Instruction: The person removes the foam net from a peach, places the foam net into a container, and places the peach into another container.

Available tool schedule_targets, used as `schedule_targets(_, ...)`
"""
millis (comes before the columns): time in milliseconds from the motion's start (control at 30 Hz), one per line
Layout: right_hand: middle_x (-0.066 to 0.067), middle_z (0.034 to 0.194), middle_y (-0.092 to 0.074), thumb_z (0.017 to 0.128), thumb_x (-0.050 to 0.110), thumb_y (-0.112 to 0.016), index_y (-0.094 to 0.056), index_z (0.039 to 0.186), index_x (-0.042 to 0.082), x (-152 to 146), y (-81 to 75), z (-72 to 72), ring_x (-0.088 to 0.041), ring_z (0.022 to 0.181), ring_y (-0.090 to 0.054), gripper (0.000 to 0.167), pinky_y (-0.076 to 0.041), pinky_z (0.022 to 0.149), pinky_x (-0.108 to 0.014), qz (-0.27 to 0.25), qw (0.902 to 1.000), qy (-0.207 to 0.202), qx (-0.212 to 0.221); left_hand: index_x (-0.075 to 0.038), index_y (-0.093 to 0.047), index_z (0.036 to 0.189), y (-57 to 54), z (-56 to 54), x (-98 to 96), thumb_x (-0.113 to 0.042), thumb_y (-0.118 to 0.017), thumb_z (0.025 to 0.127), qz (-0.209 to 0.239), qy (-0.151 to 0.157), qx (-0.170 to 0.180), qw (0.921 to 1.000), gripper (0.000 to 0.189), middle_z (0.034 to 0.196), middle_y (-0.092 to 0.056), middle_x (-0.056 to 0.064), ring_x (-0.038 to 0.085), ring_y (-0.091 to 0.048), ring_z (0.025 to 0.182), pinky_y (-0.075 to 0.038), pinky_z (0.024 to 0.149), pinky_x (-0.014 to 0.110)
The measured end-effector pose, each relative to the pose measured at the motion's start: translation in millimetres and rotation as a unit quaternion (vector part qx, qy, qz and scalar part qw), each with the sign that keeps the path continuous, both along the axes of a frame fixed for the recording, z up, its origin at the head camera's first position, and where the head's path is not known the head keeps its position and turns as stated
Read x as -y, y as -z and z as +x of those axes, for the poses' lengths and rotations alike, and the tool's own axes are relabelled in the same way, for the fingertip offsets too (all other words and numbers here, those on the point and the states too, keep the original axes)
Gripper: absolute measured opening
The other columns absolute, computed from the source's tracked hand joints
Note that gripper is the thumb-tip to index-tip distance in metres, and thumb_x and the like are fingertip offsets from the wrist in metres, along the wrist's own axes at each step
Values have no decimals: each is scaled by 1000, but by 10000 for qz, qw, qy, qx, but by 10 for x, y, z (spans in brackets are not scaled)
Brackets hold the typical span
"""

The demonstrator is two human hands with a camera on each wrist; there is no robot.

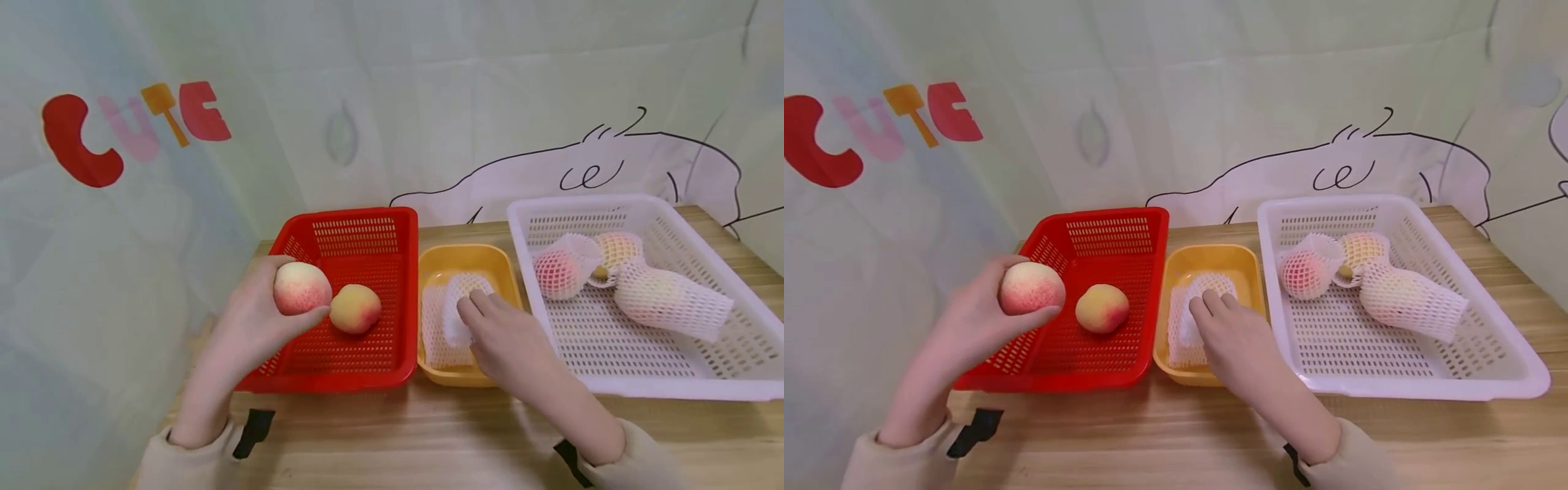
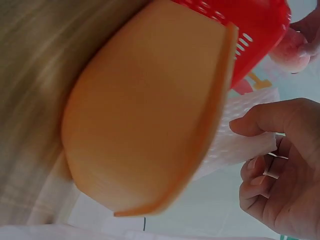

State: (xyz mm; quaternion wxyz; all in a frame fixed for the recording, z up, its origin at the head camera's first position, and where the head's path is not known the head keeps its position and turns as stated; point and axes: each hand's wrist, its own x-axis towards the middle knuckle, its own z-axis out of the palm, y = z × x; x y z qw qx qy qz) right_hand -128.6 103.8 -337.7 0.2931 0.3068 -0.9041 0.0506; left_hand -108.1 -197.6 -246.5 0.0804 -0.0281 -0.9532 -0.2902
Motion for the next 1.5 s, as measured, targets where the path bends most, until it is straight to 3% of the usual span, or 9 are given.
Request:
schedule_targets(233, -3, 75, -44, 69, 2, -67, -49, 86, 7, 30, 129, -79, -20, 63, -45, 25, -32, 47, -24, 237, 9991, 213, -275, -6, -47, 116, 106, -147, 104, -33, -75, 76, -819, 372, 790, 9928, 56, 98, -63, 9, 19, -60, 79, -51, 66, 31)
schedule_targets(367, -4, 77, -45, 71, 4, -67, -50, 85, 8, 40, 179, -100, -21, 67, -43, 23, -32, 51, -26, 496, 9980, 324, -224, -3, -47, 116, 189, -248, 135, -32, -77, 74, -1131, 651, 1125, 9851, 59, 97, -63, 10, 20, -59, 80, -52, 67, 34)
schedule_targets(667, -1, 80, -50, 72, 3, -67, -51, 83, 10, 7, 269, -103, -21, 76, -49, 20, -38, 60, -29, 768, 9961, 205, 374, -5, -49, 108, 429, -490, 138, -28, -77, 69, -1448, 1145, 1893, 9644, 53, 88, -61, 6, 18, -55, 74, -49, 64, 29)
schedule_targets(800, -2, 81, -56, 74, 6, -69, -54, 85, 10, 4, 261, -88, -21, 73, -54, 20, -42, 57, -30, 768, 9947, 99, 669, -4, -49, 111, 519, -523, 145, -29, -76, 70, -1531, 1141, 2229, 9560, 55, 91, -61, 6, 18, -55, 77, -48, 66, 29)
schedule_targets(933, -3, 85, -62, 79, 10, -70, -58, 90, 8, -19, 203, -48, -21, 73, -58, 17, -44, 53, -32, 903, 9863, -60, 1379, -5, -49, 114, 593, -519, 161, -29, -77, 70, -1384, 1117, 2533, 9509, 57, 93, -61, 5, 17, -55, 80, -48, 69, 30)
schedule_targets(1167, -2, 85, -60, 91, 37, -61, -56, 87, 12, -55, 127, -12, -22, 79, -59, 26, -47, 61, -37, 1044, 9601, -292, 2577, -7, -51, 115, 721, -498, 207, -30, -79, 70, -1210, 1164, 2654, 9494, 58, 94, -61, 4, 17, -56, 82, -50, 72, 32)
schedule_targets(1333, -5, 94, -64, 97, 49, -46, -63, 88, 10, -23, 100, -10, -29, 100, -63, 43, -50, 89, -49, 748, 9414, -108, 3289, -8, -53, 115, 766, -494, 235, -33, -80, 68, -1189, 1201, 2644, 9495, 59, 93, -61, 3, 17, -56, 81, -50, 73, 32)
schedule_targets(1400, -6, 94, -64, 98, 48, -44, -65, 89, 9, -12, 102, -6, -31, 104, -62, 45, -48, 95, -51, 663, 9403, -45, 3337, -9, -53, 114, 773, -494, 247, -33, -80, 68, -1141, 1209, 2660, 9495, 58, 93, -61, 2, 17, -55, 81, -50, 73, 32)
schedule_targets(1500, -5, 89, -62, 98, 41, -48, -64, 84, 9, -14, 98, 4, -29, 95, -62, 38, -51, 85, -48, 756, 9461, 1, 3150, -9, -53, 112, 772, -493, 264, -33, -79, 70, -1027, 1249, 2684, 9496, 55, 93, -61, 2, 16, -55, 82, -50, 73, 31)
